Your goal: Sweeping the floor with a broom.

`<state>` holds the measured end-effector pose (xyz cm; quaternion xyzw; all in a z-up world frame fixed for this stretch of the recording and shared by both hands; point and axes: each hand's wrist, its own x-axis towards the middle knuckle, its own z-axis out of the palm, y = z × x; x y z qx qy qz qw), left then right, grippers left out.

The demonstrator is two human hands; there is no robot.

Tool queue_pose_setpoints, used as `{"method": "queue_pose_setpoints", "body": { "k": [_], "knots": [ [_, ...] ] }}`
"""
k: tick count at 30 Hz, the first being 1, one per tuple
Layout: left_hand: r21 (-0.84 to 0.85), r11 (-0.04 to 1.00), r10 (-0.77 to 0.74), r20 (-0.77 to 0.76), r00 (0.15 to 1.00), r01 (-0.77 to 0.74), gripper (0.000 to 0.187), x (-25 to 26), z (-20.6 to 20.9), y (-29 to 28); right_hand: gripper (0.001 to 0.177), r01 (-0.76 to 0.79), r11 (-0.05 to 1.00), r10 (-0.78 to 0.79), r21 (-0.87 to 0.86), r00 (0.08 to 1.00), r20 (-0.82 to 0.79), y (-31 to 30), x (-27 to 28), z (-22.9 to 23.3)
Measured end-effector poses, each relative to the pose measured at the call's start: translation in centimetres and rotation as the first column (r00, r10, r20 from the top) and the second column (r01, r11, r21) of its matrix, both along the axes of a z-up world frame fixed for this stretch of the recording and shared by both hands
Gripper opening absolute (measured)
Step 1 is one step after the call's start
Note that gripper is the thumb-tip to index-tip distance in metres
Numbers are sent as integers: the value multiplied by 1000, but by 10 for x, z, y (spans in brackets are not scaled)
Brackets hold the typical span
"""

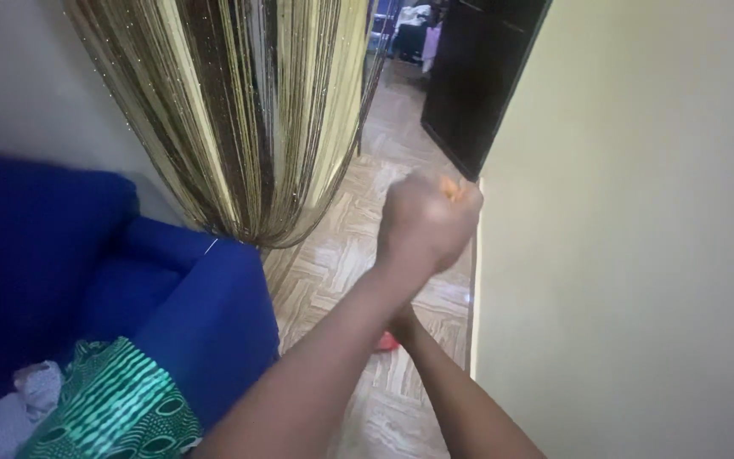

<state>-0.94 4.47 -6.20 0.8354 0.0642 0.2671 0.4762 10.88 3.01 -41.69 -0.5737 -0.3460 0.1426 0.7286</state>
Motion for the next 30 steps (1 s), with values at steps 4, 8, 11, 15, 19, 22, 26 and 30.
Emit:
{"method": "queue_pose_setpoints", "body": {
  "k": [4,8,11,15,19,22,26,30],
  "knots": [
    [-81,995,-58,10,998,58,37,-27,33,15,39,162,986,-158,-51,985,71,-2,-44,32],
    [-125,989,-78,44,996,83,40,-41,50,15,40,253,920,-267,-299,964,-6,-16,-96,87],
    [-137,983,-103,141,985,123,42,-44,54,9,45,240,862,-314,-446,944,-98,-31,-109,88],
    [-209,971,-51,300,952,118,42,-47,58,3,49,241,801,-351,-547,931,-104,-42,-129,92],
    [-197,967,-84,360,929,163,40,-51,64,-1,49,240,790,-341,-564,937,-78,-47,-128,103],
    [-191,966,-74,433,899,171,43,-51,70,-5,54,171,862,-280,-478,945,-167,-48,-109,109],
    [-163,966,-112,435,893,201,46,-42,65,-10,61,220,836,-296,-503,952,-75,-49,-79,126],
    [-91,968,-197,305,932,235,45,-21,32,-17,64,108,978,-120,-180,991,-60,-60,-28,102]
  ]
}}
